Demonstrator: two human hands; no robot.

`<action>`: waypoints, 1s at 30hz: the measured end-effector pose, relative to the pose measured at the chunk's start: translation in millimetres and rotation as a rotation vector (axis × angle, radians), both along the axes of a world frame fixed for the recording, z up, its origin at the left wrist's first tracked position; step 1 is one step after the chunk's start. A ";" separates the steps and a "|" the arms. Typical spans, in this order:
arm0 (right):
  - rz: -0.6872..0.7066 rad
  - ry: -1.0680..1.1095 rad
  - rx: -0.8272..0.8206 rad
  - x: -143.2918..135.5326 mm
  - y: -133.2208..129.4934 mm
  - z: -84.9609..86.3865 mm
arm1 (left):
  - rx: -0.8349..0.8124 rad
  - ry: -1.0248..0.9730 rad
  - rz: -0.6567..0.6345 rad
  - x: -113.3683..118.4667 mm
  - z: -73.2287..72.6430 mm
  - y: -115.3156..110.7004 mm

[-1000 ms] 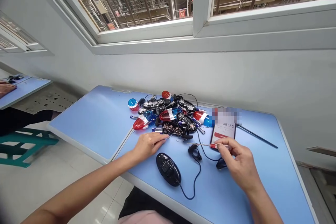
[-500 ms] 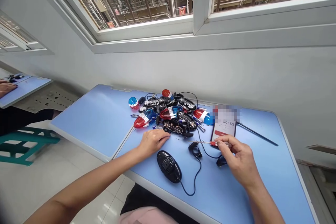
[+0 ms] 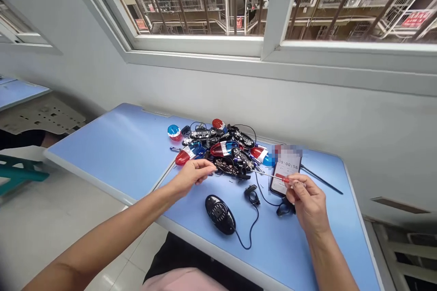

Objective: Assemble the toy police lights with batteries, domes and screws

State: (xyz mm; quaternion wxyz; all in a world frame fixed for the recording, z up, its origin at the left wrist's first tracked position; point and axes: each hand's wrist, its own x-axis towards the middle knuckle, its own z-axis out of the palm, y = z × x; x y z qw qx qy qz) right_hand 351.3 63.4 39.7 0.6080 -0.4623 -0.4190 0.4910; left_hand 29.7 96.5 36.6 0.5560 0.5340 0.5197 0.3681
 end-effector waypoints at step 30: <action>0.174 -1.199 0.858 -127.2 51.1 54.5 | -0.628 -0.911 -0.100 18.3 46.9 15.2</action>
